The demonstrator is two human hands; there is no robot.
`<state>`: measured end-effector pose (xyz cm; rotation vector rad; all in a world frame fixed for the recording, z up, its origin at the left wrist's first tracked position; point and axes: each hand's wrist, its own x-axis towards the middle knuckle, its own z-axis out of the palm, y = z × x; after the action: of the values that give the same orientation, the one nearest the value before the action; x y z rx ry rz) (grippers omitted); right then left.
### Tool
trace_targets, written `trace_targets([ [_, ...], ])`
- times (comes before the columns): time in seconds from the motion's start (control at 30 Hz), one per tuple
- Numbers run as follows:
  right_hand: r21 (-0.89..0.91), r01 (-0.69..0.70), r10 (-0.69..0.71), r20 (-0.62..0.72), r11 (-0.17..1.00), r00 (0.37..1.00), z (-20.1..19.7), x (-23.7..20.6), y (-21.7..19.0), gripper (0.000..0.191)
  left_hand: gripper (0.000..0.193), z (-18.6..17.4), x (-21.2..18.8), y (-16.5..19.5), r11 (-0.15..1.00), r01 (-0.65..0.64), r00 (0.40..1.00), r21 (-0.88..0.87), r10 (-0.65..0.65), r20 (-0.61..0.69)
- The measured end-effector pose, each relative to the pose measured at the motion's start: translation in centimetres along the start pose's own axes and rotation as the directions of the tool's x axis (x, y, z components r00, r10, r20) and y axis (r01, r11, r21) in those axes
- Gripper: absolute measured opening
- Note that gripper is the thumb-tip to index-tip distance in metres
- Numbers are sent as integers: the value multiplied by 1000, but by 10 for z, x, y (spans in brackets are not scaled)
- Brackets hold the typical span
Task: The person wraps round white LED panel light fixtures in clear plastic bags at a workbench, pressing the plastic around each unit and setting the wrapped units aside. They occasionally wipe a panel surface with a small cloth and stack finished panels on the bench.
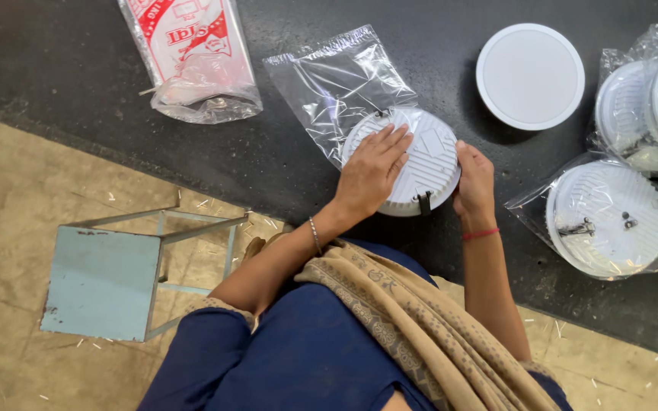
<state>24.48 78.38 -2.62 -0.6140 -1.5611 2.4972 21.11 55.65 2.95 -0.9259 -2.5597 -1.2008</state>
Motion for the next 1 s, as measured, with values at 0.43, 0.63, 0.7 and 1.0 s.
trace_targets([
  [0.43,56,-177,155,282,983,947,63,-40,4,47,38,-9,-4,-22,991,70,993,-113,-80,-88],
  [0.63,132,-27,-1,205,991,979,72,-25,15,40,37,-16,0,3,977,1,997,-214,-17,-70],
  [0.7,155,36,-65,192,987,979,78,-19,19,37,37,-17,-3,16,980,-33,997,-195,18,-76],
  [1.0,90,92,-105,159,992,982,109,0,20,33,38,-39,-21,18,942,43,999,-334,-38,21],
])
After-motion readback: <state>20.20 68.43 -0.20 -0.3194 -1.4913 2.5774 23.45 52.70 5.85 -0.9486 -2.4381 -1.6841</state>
